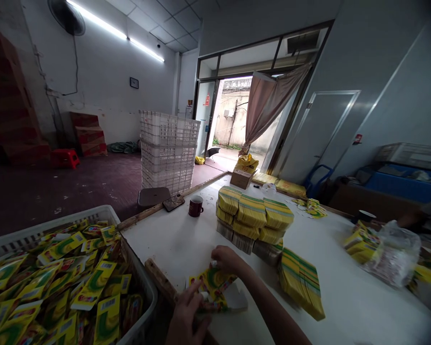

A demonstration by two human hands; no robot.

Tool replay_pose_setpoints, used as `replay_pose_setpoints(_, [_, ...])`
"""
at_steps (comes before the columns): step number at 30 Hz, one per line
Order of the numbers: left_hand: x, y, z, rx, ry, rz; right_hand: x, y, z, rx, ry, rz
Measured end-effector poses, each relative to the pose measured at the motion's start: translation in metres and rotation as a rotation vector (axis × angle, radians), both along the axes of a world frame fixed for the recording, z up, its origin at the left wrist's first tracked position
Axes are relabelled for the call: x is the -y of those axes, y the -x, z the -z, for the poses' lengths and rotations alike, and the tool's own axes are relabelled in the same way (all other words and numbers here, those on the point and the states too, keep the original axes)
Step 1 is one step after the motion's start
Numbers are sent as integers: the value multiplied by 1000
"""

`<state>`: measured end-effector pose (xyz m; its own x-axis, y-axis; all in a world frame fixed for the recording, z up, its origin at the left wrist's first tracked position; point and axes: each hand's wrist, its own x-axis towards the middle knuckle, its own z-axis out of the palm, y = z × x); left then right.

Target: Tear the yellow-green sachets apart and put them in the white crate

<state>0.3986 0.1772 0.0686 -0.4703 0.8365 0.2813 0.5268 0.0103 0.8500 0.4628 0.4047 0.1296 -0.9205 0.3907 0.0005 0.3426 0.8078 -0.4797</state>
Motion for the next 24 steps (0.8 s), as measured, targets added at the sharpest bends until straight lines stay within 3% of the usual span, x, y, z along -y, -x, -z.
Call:
replay_pose_setpoints(2, [3, -8, 9, 221, -176, -226, 0, -17, -11, -123, 42, 104])
replay_pose_setpoints(4, [2, -17, 8, 472, -295, -355, 12, -30, -18, -242, 111, 187])
replay_pose_setpoints(7, [-6, -30, -8, 806, -434, -293, 53, -38, -17, -364, 224, 255])
replay_pose_setpoints(11, [-14, -34, -36, 1191, -443, -126, 115, -40, -9, -452, 287, 269])
replay_pose_setpoints(13, [-12, -31, -45, 1242, -466, -139, 137, -44, -6, -602, 152, 277])
replay_pose_setpoints(16, [-5, -25, -50, 1184, -508, -204, 156, -50, 1, -619, 29, 147])
replay_pose_setpoints(19, [4, -23, -50, 1100, -468, -213, 170, -51, 16, -595, 152, 110])
replay_pose_setpoints(24, [19, -22, -47, 999, -325, -255, 185, -51, 29, -554, 319, 258])
